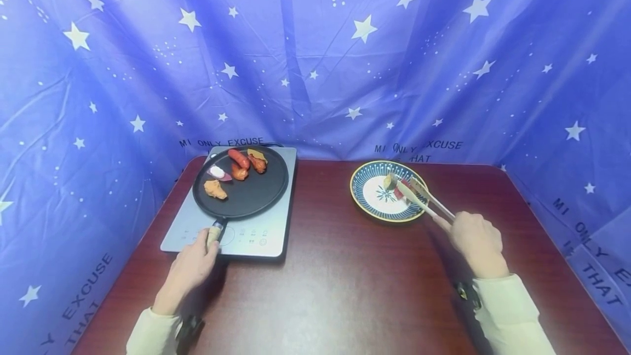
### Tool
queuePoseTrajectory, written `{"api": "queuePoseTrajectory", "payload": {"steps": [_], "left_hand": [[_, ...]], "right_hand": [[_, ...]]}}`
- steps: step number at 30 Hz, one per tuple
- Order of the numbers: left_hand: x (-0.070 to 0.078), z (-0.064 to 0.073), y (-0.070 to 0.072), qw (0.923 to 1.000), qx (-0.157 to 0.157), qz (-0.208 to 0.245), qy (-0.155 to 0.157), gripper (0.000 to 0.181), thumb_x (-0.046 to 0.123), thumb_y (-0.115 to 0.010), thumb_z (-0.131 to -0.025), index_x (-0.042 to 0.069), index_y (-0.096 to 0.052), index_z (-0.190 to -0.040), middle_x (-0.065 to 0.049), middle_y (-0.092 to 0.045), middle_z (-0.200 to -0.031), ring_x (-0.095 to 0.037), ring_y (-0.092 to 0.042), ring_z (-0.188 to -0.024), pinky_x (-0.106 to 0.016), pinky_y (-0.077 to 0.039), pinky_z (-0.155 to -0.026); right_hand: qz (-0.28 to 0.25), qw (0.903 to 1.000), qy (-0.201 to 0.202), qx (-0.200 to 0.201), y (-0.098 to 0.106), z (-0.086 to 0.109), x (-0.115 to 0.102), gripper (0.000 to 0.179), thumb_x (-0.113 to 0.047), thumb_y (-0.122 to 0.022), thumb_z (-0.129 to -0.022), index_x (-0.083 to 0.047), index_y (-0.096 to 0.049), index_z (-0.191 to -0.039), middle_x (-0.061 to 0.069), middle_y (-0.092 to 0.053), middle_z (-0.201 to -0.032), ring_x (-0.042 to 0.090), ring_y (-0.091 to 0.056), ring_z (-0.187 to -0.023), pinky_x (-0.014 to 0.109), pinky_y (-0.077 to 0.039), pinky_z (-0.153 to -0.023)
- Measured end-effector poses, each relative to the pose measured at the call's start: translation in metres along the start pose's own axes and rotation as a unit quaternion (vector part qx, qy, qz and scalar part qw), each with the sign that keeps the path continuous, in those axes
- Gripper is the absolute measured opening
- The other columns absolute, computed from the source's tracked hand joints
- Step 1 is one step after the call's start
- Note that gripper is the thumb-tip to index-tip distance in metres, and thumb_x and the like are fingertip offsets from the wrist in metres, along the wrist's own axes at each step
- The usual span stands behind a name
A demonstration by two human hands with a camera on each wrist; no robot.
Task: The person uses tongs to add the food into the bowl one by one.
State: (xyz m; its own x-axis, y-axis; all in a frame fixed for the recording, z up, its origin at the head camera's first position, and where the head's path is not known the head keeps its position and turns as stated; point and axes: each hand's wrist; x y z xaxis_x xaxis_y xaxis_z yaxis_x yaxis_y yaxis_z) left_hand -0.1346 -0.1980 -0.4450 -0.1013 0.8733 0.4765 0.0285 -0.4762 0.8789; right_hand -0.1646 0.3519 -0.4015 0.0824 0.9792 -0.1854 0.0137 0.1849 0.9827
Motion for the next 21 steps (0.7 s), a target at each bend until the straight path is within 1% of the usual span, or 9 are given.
{"api": "queuePoseTrajectory", "payload": {"steps": [6, 12, 16, 21], "left_hand": [[0.001, -0.0004, -0.0006, 1.0, -0.002, -0.003, 0.0, 0.041, 0.027, -0.044, -0.095, 0.005, -0.043, -0.13, -0.021, -0.061, -0.081, -0.038, -0.061, -0.07, -0.05, -0.043, -0.057], [0.0011, -0.0009, -0.0005, 1.0, -0.002, -0.005, 0.002, 0.041, 0.027, -0.044, -0.095, 0.006, -0.043, -0.13, -0.02, -0.061, -0.08, -0.038, -0.061, -0.07, -0.05, -0.043, -0.056], [0.0009, -0.0008, -0.0005, 1.0, -0.002, -0.004, 0.003, 0.042, 0.028, -0.044, -0.095, 0.005, -0.043, -0.13, -0.022, -0.062, -0.083, -0.039, -0.062, -0.071, -0.051, -0.043, -0.057], [0.0003, -0.0006, -0.0005, 1.0, -0.002, -0.006, 0.004, 0.043, 0.028, -0.043, -0.095, 0.005, -0.043, -0.131, -0.024, -0.062, -0.086, -0.041, -0.062, -0.074, -0.052, -0.044, -0.059]], "right_hand": [[-0.004, 0.9999, 0.011, 0.003, -0.0043, -0.0024, -0.0034, 0.067, -0.065, -0.046, -0.088, -0.003, -0.056, -0.065, 0.029, -0.055, -0.065, 0.046, -0.054, -0.056, 0.054, -0.039, -0.047], [-0.001, 0.9997, 0.021, 0.009, -0.0052, -0.006, -0.0069, 0.064, -0.062, -0.047, -0.089, -0.001, -0.056, -0.071, 0.031, -0.057, -0.071, 0.048, -0.055, -0.059, 0.055, -0.039, -0.047], [0.003, 0.9999, 0.012, 0.003, -0.0028, -0.0043, -0.0068, 0.066, -0.065, -0.046, -0.087, -0.002, -0.057, -0.073, 0.031, -0.057, -0.073, 0.048, -0.054, -0.06, 0.054, -0.038, -0.048], [0.007, 0.9999, 0.008, 0.006, 0.0026, 0.0008, -0.0044, 0.063, -0.063, -0.05, -0.087, -0.002, -0.057, -0.073, 0.031, -0.056, -0.071, 0.048, -0.054, -0.059, 0.053, -0.037, -0.046]]}}
Point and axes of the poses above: each hand's wrist, its own z-axis away from the middle knuckle, its own y-axis out of the back of the hand, x = y × z
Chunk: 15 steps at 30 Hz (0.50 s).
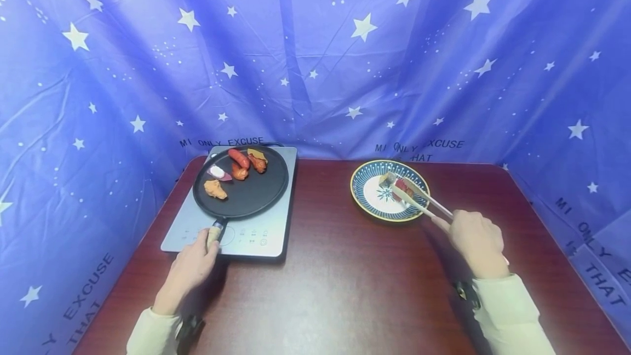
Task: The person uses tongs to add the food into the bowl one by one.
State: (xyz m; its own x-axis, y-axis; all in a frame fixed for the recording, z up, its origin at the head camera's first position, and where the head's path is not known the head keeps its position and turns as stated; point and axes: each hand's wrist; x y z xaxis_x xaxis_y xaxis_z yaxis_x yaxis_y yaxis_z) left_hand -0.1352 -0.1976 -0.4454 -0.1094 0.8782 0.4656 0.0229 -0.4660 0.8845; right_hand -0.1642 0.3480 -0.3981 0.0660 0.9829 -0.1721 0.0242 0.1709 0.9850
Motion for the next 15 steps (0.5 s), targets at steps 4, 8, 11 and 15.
{"api": "queuePoseTrajectory", "payload": {"steps": [4, 8, 11, 15], "left_hand": [[0.0, 0.0, 0.001, 1.0, 0.001, 0.002, 0.001, 0.043, 0.028, -0.043, -0.095, 0.005, -0.043, -0.131, -0.024, -0.062, -0.086, -0.042, -0.062, -0.075, -0.052, -0.044, -0.06], [-0.001, 0.001, 0.0, 1.0, 0.0, 0.003, 0.0, 0.041, 0.027, -0.043, -0.095, 0.005, -0.043, -0.13, -0.023, -0.062, -0.084, -0.041, -0.062, -0.075, -0.052, -0.044, -0.059], [-0.001, 0.001, 0.0, 1.0, 0.002, 0.003, -0.002, 0.041, 0.027, -0.043, -0.095, 0.005, -0.044, -0.129, -0.022, -0.062, -0.083, -0.04, -0.062, -0.074, -0.051, -0.043, -0.058], [-0.001, 0.001, 0.0, 1.0, 0.004, 0.003, -0.007, 0.041, 0.027, -0.044, -0.095, 0.004, -0.044, -0.128, -0.022, -0.061, -0.082, -0.04, -0.062, -0.073, -0.051, -0.043, -0.058]], "right_hand": [[0.007, 1.0, -0.007, 0.0, 0.006, 0.005, 0.001, 0.063, -0.063, -0.05, -0.087, -0.001, -0.058, -0.076, 0.033, -0.056, -0.073, 0.049, -0.054, -0.06, 0.053, -0.037, -0.045], [0.014, 0.9997, -0.018, -0.005, 0.011, 0.009, 0.002, 0.069, -0.067, -0.049, -0.084, 0.001, -0.058, -0.079, 0.033, -0.056, -0.074, 0.05, -0.054, -0.06, 0.052, -0.037, -0.044], [0.017, 0.9996, -0.021, -0.005, 0.014, 0.012, 0.003, 0.071, -0.069, -0.049, -0.084, 0.002, -0.058, -0.078, 0.034, -0.056, -0.073, 0.05, -0.054, -0.058, 0.052, -0.037, -0.043], [0.021, 0.9994, -0.028, -0.008, 0.016, 0.015, 0.004, 0.07, -0.065, -0.052, -0.085, 0.005, -0.06, -0.077, 0.035, -0.056, -0.072, 0.051, -0.054, -0.058, 0.052, -0.037, -0.044]]}}
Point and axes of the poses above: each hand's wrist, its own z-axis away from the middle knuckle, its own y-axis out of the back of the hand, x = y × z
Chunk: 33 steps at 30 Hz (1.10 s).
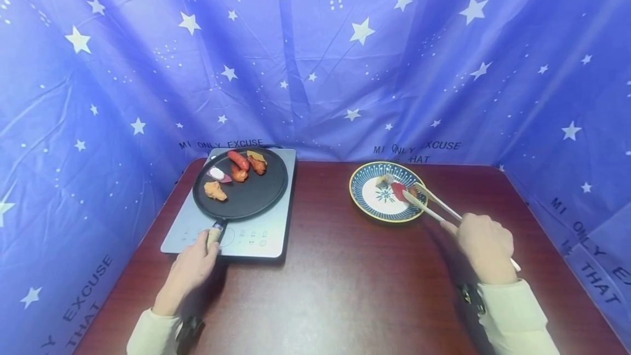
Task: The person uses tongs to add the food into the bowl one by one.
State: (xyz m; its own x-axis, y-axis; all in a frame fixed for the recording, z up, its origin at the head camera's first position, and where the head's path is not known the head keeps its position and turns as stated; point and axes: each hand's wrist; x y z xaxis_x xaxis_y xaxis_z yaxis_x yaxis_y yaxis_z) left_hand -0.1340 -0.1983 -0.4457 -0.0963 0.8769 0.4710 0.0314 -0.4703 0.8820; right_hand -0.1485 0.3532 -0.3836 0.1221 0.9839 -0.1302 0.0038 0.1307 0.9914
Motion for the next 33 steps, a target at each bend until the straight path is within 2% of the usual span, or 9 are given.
{"api": "queuePoseTrajectory", "payload": {"steps": [4, 9, 14, 19, 26, 33], "left_hand": [[0.0, 0.0, 0.0, 1.0, 0.0, 0.0, -0.001, 0.041, 0.027, -0.044, -0.095, 0.004, -0.044, -0.128, -0.022, -0.061, -0.081, -0.04, -0.062, -0.072, -0.051, -0.043, -0.058], [0.0, 0.0, 0.0, 1.0, -0.002, 0.0, 0.003, 0.041, 0.027, -0.044, -0.095, 0.005, -0.044, -0.129, -0.021, -0.061, -0.081, -0.039, -0.062, -0.072, -0.051, -0.043, -0.058], [0.0, 0.0, 0.0, 1.0, -0.003, 0.001, 0.004, 0.041, 0.027, -0.043, -0.095, 0.005, -0.043, -0.13, -0.021, -0.061, -0.082, -0.039, -0.062, -0.072, -0.05, -0.043, -0.058], [0.001, -0.001, 0.001, 1.0, -0.003, -0.001, 0.004, 0.041, 0.027, -0.043, -0.095, 0.005, -0.044, -0.129, -0.02, -0.061, -0.08, -0.038, -0.061, -0.071, -0.05, -0.043, -0.057], [0.002, -0.001, 0.0, 1.0, -0.004, -0.001, 0.004, 0.042, 0.027, -0.044, -0.095, 0.005, -0.044, -0.13, -0.02, -0.06, -0.079, -0.037, -0.061, -0.07, -0.05, -0.043, -0.057], [0.002, -0.001, 0.0, 1.0, -0.003, -0.004, 0.004, 0.042, 0.028, -0.043, -0.095, 0.005, -0.043, -0.13, -0.02, -0.061, -0.08, -0.037, -0.061, -0.07, -0.05, -0.043, -0.057]], "right_hand": [[-0.001, 1.0, -0.005, -0.003, 0.0, -0.001, 0.0, 0.066, -0.056, -0.056, -0.087, 0.008, -0.06, -0.077, 0.038, -0.055, -0.073, 0.053, -0.054, -0.06, 0.054, -0.038, -0.044], [-0.004, 0.9999, 0.009, 0.006, -0.005, -0.008, -0.002, 0.06, -0.05, -0.056, -0.089, 0.008, -0.06, -0.074, 0.037, -0.055, -0.071, 0.053, -0.054, -0.059, 0.055, -0.038, -0.044], [-0.007, 0.9996, 0.026, 0.011, -0.011, -0.016, -0.005, 0.061, -0.053, -0.054, -0.09, 0.003, -0.058, -0.068, 0.033, -0.054, -0.067, 0.051, -0.054, -0.057, 0.055, -0.039, -0.044], [-0.012, 0.9993, 0.035, 0.001, -0.013, -0.022, -0.01, 0.061, -0.056, -0.051, -0.09, 0.002, -0.06, -0.071, 0.035, -0.056, -0.072, 0.052, -0.055, -0.061, 0.056, -0.039, -0.047], [-0.02, 0.9996, 0.019, -0.008, -0.013, -0.025, -0.005, 0.07, -0.065, -0.045, -0.088, 0.001, -0.06, -0.072, 0.036, -0.055, -0.074, 0.052, -0.054, -0.063, 0.055, -0.039, -0.047], [-0.023, 0.9997, 0.009, -0.009, -0.009, -0.027, 0.001, 0.067, -0.064, -0.046, -0.088, -0.001, -0.062, -0.073, 0.037, -0.055, -0.076, 0.054, -0.054, -0.065, 0.054, -0.039, -0.048]]}}
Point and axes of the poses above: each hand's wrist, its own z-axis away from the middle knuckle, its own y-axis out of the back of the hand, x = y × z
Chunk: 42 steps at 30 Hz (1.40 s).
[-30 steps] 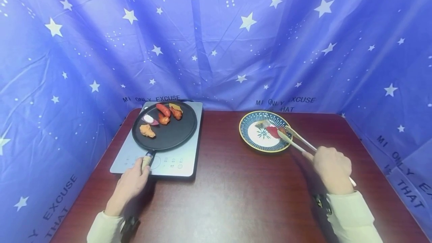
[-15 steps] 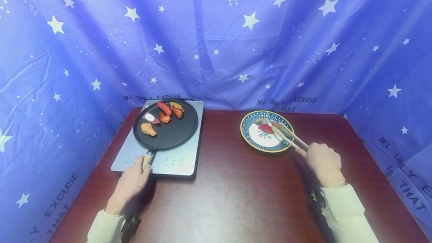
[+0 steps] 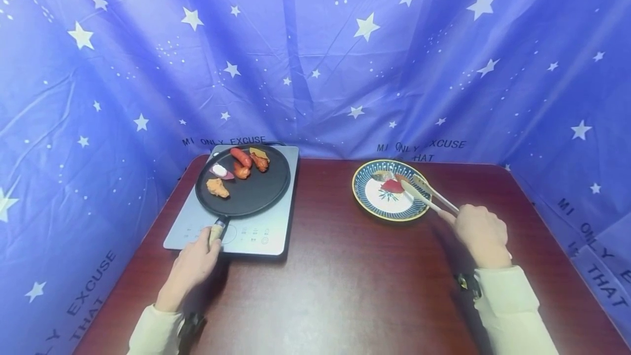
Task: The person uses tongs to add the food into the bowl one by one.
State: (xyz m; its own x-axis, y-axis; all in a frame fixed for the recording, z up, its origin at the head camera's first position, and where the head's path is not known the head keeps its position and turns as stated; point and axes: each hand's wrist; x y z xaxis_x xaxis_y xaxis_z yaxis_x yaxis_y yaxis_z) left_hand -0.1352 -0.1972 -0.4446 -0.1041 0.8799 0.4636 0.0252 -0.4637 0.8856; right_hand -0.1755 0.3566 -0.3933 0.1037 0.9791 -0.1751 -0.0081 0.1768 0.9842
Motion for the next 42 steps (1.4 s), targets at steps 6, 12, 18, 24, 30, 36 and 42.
{"api": "queuePoseTrajectory", "payload": {"steps": [6, 12, 18, 24, 30, 36, 42], "left_hand": [[0.0, 0.0, -0.001, 1.0, -0.002, 0.0, 0.0, 0.041, 0.027, -0.044, -0.095, 0.004, -0.044, -0.128, -0.017, -0.06, -0.077, -0.035, -0.06, -0.067, -0.048, -0.043, -0.055], [0.0, -0.001, -0.001, 1.0, 0.001, -0.003, -0.003, 0.041, 0.027, -0.044, -0.095, 0.004, -0.044, -0.128, -0.018, -0.059, -0.076, -0.034, -0.06, -0.066, -0.048, -0.042, -0.054], [0.001, -0.001, -0.001, 1.0, 0.001, 0.002, 0.0, 0.04, 0.027, -0.044, -0.094, 0.005, -0.045, -0.128, -0.017, -0.059, -0.076, -0.035, -0.06, -0.066, -0.048, -0.042, -0.054], [0.001, 0.0, 0.0, 1.0, 0.002, 0.002, 0.0, 0.04, 0.027, -0.045, -0.094, 0.005, -0.045, -0.128, -0.018, -0.06, -0.076, -0.036, -0.06, -0.067, -0.049, -0.042, -0.054], [0.0, -0.001, 0.0, 1.0, 0.003, 0.0, 0.002, 0.041, 0.027, -0.044, -0.095, 0.005, -0.044, -0.129, -0.02, -0.06, -0.078, -0.037, -0.061, -0.068, -0.049, -0.043, -0.055], [0.0, -0.001, 0.0, 1.0, 0.003, 0.002, 0.002, 0.04, 0.027, -0.044, -0.094, 0.005, -0.044, -0.128, -0.018, -0.06, -0.077, -0.036, -0.061, -0.068, -0.049, -0.043, -0.055], [0.0, -0.001, 0.0, 1.0, 0.005, 0.002, 0.001, 0.039, 0.027, -0.045, -0.094, 0.005, -0.045, -0.126, -0.017, -0.059, -0.076, -0.036, -0.061, -0.067, -0.049, -0.042, -0.055]], "right_hand": [[-0.002, 1.0, 0.003, 0.003, 0.001, -0.003, 0.001, 0.065, -0.063, -0.047, -0.088, 0.0, -0.061, -0.076, 0.036, -0.055, -0.077, 0.053, -0.054, -0.065, 0.054, -0.038, -0.048], [-0.006, 0.9997, 0.005, 0.025, -0.001, -0.014, 0.0, 0.066, -0.064, -0.047, -0.088, -0.001, -0.06, -0.074, 0.036, -0.055, -0.076, 0.052, -0.054, -0.063, 0.053, -0.037, -0.047], [-0.007, 0.9999, 0.0, 0.011, -0.006, -0.026, -0.001, 0.067, -0.066, -0.046, -0.087, -0.002, -0.06, -0.075, 0.036, -0.056, -0.079, 0.052, -0.055, -0.066, 0.053, -0.038, -0.048], [-0.004, 0.9999, -0.004, -0.012, -0.002, -0.024, -0.002, 0.068, -0.07, -0.045, -0.085, -0.004, -0.06, -0.075, 0.037, -0.056, -0.082, 0.053, -0.055, -0.069, 0.053, -0.039, -0.05], [0.004, 0.9994, 0.002, -0.034, 0.006, -0.018, -0.001, 0.07, -0.071, -0.046, -0.083, -0.003, -0.06, -0.074, 0.035, -0.057, -0.079, 0.052, -0.055, -0.067, 0.053, -0.04, -0.049], [0.005, 0.9994, 0.001, -0.034, 0.001, -0.021, -0.003, 0.069, -0.069, -0.047, -0.084, -0.002, -0.06, -0.074, 0.034, -0.057, -0.08, 0.052, -0.055, -0.069, 0.054, -0.04, -0.051], [0.003, 0.9998, 0.009, -0.016, -0.008, -0.023, -0.006, 0.073, -0.067, -0.046, -0.086, 0.003, -0.064, -0.078, 0.036, -0.057, -0.079, 0.052, -0.056, -0.067, 0.054, -0.041, -0.049]]}}
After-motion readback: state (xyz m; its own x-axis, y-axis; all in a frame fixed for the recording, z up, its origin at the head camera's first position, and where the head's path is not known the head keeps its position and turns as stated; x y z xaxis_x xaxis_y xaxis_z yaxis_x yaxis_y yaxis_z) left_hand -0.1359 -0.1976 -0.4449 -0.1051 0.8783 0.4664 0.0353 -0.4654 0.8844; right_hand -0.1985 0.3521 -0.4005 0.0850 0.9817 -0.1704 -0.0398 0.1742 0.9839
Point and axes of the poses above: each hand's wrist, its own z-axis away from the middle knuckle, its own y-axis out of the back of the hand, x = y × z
